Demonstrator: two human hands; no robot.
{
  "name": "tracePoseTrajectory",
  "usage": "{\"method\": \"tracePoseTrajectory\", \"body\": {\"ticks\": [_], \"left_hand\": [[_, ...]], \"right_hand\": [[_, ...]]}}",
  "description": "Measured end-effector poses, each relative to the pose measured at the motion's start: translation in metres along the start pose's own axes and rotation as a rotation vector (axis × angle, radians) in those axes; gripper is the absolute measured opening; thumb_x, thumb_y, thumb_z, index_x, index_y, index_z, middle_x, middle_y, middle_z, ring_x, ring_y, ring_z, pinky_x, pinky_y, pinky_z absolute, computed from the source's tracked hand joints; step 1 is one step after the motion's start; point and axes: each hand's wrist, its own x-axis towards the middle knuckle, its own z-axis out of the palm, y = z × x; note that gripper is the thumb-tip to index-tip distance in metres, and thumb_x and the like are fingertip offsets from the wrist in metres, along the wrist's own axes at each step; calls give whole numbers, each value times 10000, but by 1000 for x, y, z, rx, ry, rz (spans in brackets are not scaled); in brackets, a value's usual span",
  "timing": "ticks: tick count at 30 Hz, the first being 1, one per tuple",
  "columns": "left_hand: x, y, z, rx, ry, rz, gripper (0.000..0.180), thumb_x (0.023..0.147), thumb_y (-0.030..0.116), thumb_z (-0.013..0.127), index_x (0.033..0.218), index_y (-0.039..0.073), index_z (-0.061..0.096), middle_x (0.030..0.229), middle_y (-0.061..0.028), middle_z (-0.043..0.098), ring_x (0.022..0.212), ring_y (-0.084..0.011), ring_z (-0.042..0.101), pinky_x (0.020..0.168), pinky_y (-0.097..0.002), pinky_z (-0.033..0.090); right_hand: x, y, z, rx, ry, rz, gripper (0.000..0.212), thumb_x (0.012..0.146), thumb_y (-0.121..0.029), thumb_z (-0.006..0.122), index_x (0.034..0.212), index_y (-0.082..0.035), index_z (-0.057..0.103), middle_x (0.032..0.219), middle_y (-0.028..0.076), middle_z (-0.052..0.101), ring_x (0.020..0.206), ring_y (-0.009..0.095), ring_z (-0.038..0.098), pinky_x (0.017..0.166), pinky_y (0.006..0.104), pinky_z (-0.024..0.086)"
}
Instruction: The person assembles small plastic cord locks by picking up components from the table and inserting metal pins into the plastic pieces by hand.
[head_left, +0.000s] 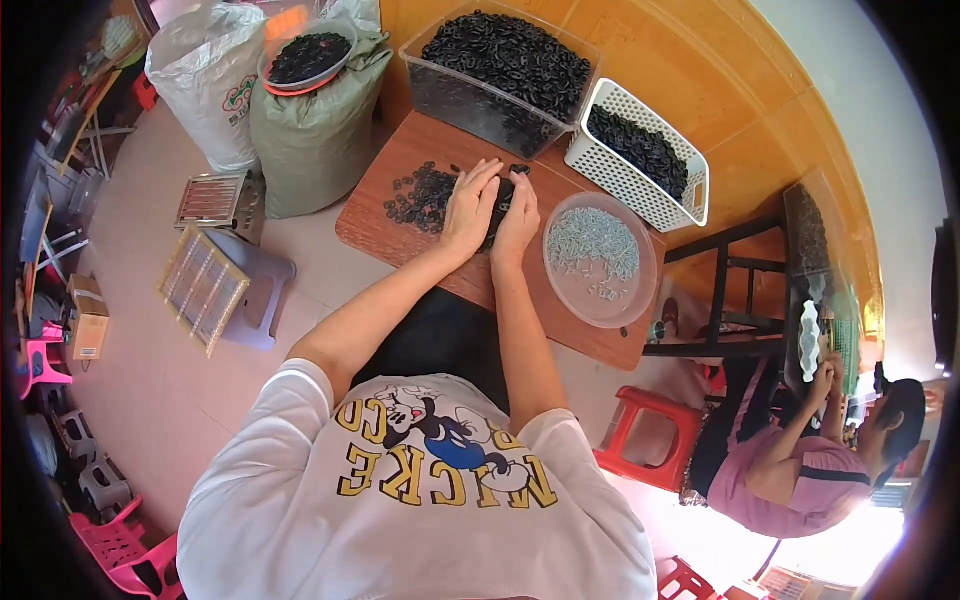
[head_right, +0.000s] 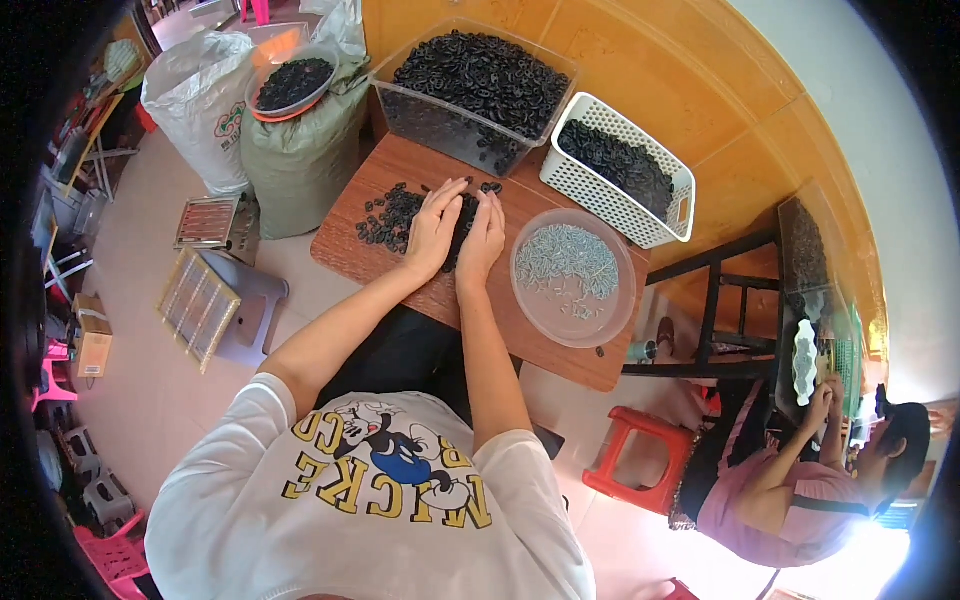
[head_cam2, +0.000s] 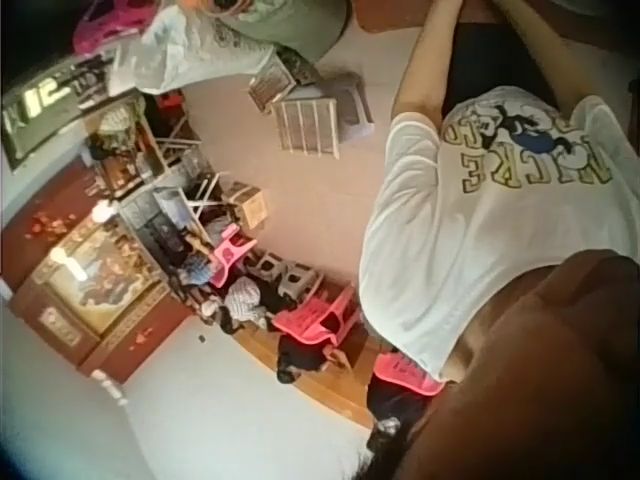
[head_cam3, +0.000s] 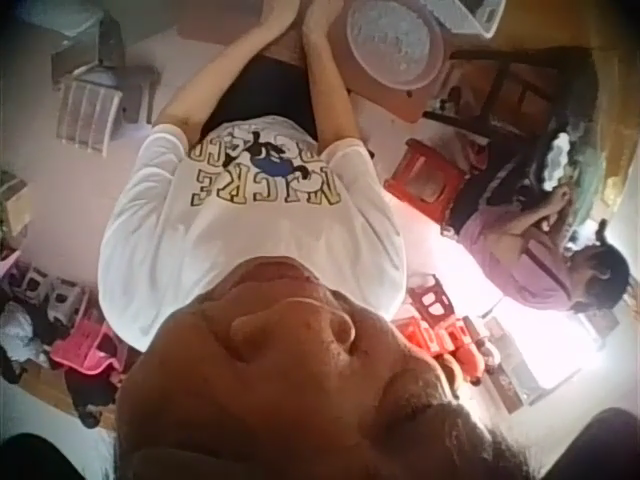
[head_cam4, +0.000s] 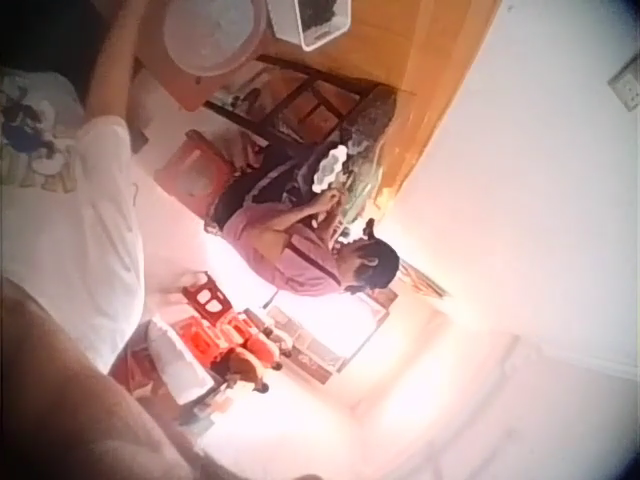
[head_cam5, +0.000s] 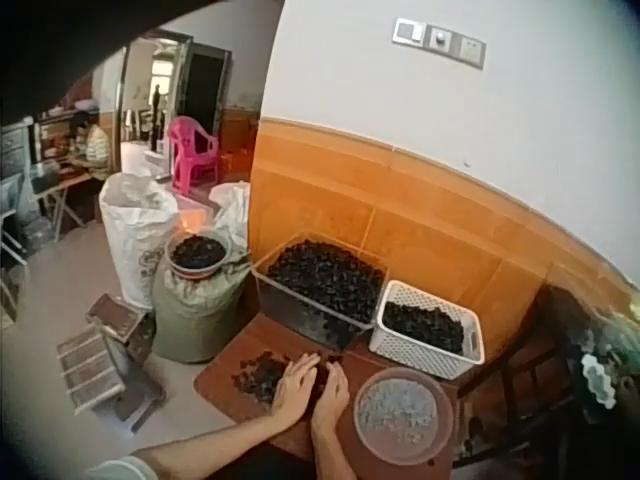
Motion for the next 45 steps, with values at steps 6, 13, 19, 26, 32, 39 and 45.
{"method": "tracePoseTrajectory", "body": {"ticks": [6, 13, 19, 26, 32, 39, 45], "left_hand": [[-23, -6, -10, 358, -158, 183, 351, 899, 100, 462, 1232, -1, 512, 1309, -191, 468, 1287, -335, 359, 1090, -463, 218], [-30, -6, -17, 555, -220, 304, 359, 834, 63, 532, 1189, 13, 549, 1282, -172, 481, 1279, -337, 362, 1081, -516, 211], [-27, -6, -15, 602, -259, 349, 355, 813, 70, 565, 1167, 65, 582, 1280, -126, 493, 1270, -361, 364, 1060, -569, 204], [-27, -7, -27, 624, -232, 331, 306, 848, 155, 577, 1139, 63, 599, 1263, -122, 507, 1253, -382, 374, 1049, -579, 204], [-7, -5, -41, 616, -139, 325, 255, 858, 172, 578, 1067, 40, 640, 1205, -141, 552, 1242, -341, 399, 1055, -530, 240], [-13, 15, -80, 479, -100, 213, 234, 885, 183, 563, 1029, 26, 658, 1190, -145, 570, 1242, -315, 417, 1060, -489, 260], [-47, 33, -103, 239, -101, 63, 235, 902, 155, 544, 1047, 2, 649, 1184, -152, 583, 1207, -309, 473, 1026, -395, 336]], "right_hand": [[-2, -11, -1, -323, -178, -15, 465, 974, -338, 325, 1188, -10, 575, 1233, 154, 564, 1224, 279, 449, 1065, 372, 242], [29, -21, -1, -220, -195, -41, 320, 902, -195, 484, 1077, 28, 632, 1220, 186, 560, 1199, 311, 461, 1002, 417, 327], [54, 5, 7, -1030, -219, -209, 404, 916, -316, 431, 1094, -20, 641, 1206, 248, 534, 1139, 377, 489, 1024, 495, 270], [35, -34, 9, -903, -532, -56, 402, 917, -333, 431, 1008, -27, 677, 1000, 224, 638, 940, 368, 609, 986, 469, 336], [50, -21, 7, -713, -304, -299, 221, 864, -107, 513, 974, 4, 669, 1027, 220, 627, 937, 360, 611, 832, 403, 478], [70, 4, 6, -943, -229, -538, 172, 799, -66, 526, 838, 15, 672, 912, 187, 614, 834, 374, 619, 739, 441, 500], [85, 6, 5, -1258, -359, -339, 215, 854, -137, 480, 884, -52, 676, 954, 177, 587, 868, 378, 613, 732, 456, 491]]}}
